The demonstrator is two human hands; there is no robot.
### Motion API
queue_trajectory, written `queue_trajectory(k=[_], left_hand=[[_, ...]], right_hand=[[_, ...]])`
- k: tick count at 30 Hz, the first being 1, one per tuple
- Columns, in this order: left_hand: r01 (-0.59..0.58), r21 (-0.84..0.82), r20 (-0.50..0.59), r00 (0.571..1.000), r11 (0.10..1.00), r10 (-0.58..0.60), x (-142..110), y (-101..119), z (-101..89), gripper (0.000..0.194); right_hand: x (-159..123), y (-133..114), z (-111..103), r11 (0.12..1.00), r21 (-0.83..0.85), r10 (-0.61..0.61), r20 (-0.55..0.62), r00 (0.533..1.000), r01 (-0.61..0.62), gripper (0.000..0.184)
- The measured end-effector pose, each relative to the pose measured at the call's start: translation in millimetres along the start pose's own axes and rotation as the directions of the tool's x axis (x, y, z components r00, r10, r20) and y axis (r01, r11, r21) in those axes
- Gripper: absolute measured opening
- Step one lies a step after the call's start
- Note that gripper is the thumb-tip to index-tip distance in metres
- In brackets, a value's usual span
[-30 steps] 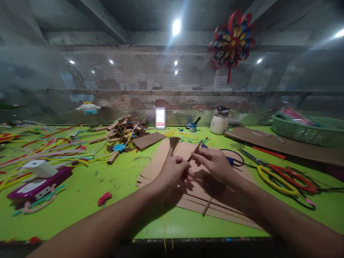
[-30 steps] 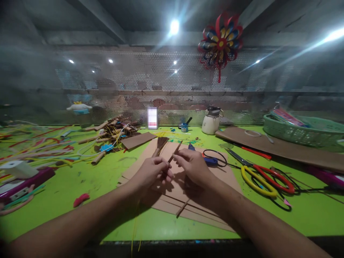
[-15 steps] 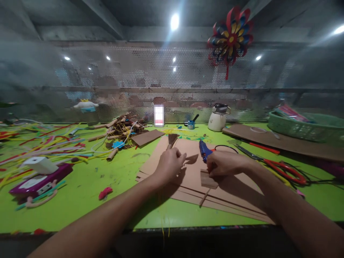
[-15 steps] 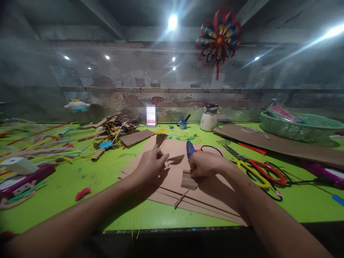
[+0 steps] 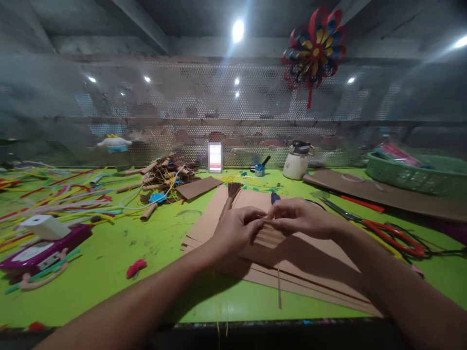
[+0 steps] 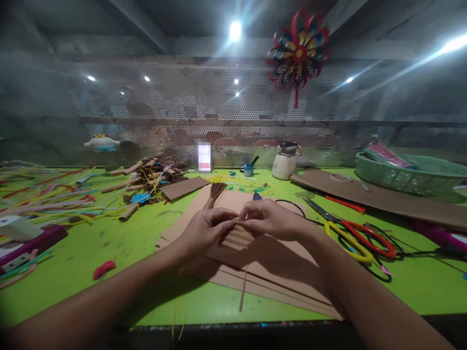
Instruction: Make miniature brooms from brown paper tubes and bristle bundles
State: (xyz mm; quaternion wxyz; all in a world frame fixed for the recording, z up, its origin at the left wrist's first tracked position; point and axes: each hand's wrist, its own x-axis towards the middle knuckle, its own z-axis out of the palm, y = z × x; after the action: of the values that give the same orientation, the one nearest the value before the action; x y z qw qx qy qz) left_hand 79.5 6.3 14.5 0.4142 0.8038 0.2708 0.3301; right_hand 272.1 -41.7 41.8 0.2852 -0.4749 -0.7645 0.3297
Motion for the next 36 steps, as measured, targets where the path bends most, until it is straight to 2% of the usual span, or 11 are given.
queue_trajectory(k=[3, 6, 11, 16, 19, 23, 31, 36], left_hand=[[0.096, -0.212, -0.051, 0.993, 0.972, -0.109, 2, -4, -2.6, 0.029], [0.103, -0.318, -0.106, 0.984, 0.943, -0.143, 3, -6, -4.3, 0.023], [0.084, -0.208, -0.202, 0.971, 0.974, -0.127, 1, -3, -6.7, 0.02], [0.043, -0.124, -0.259, 0.963, 0.991, -0.074, -1, 0, -8.7, 0.015], [0.059, -0.133, -0.259, 0.961, 0.989, -0.092, -1, 1, -9.0, 0.014], [0.043, -0.144, -0.286, 0.955, 0.989, -0.083, -1, 2, -8.5, 0.012], [-0.046, -0.175, -0.331, 0.944, 0.984, -0.015, -6, 9, -8.3, 0.011], [-0.003, -0.197, -0.347, 0.936, 0.98, -0.067, -6, 9, -11.1, 0.011]], right_hand=[[6, 11, 5, 0.98, 0.198, 0.004, -0.165, 0.986, 0.029, 0.028], [9, 20, 8, 0.942, 0.332, 0.035, -0.24, 0.97, 0.048, 0.031], [8, 22, 10, 0.914, 0.403, 0.056, -0.263, 0.963, 0.057, 0.034], [7, 15, 10, 0.928, 0.368, 0.073, -0.341, 0.937, 0.062, 0.027], [8, 12, 11, 0.923, 0.368, 0.054, -0.407, 0.912, 0.11, 0.028], [9, 10, 14, 0.92, 0.371, 0.039, -0.405, 0.914, 0.125, 0.035], [9, 11, 17, 0.868, 0.447, 0.049, -0.51, 0.859, 0.216, 0.024], [8, 9, 9, 0.875, 0.428, 0.065, -0.566, 0.822, 0.226, 0.022]])
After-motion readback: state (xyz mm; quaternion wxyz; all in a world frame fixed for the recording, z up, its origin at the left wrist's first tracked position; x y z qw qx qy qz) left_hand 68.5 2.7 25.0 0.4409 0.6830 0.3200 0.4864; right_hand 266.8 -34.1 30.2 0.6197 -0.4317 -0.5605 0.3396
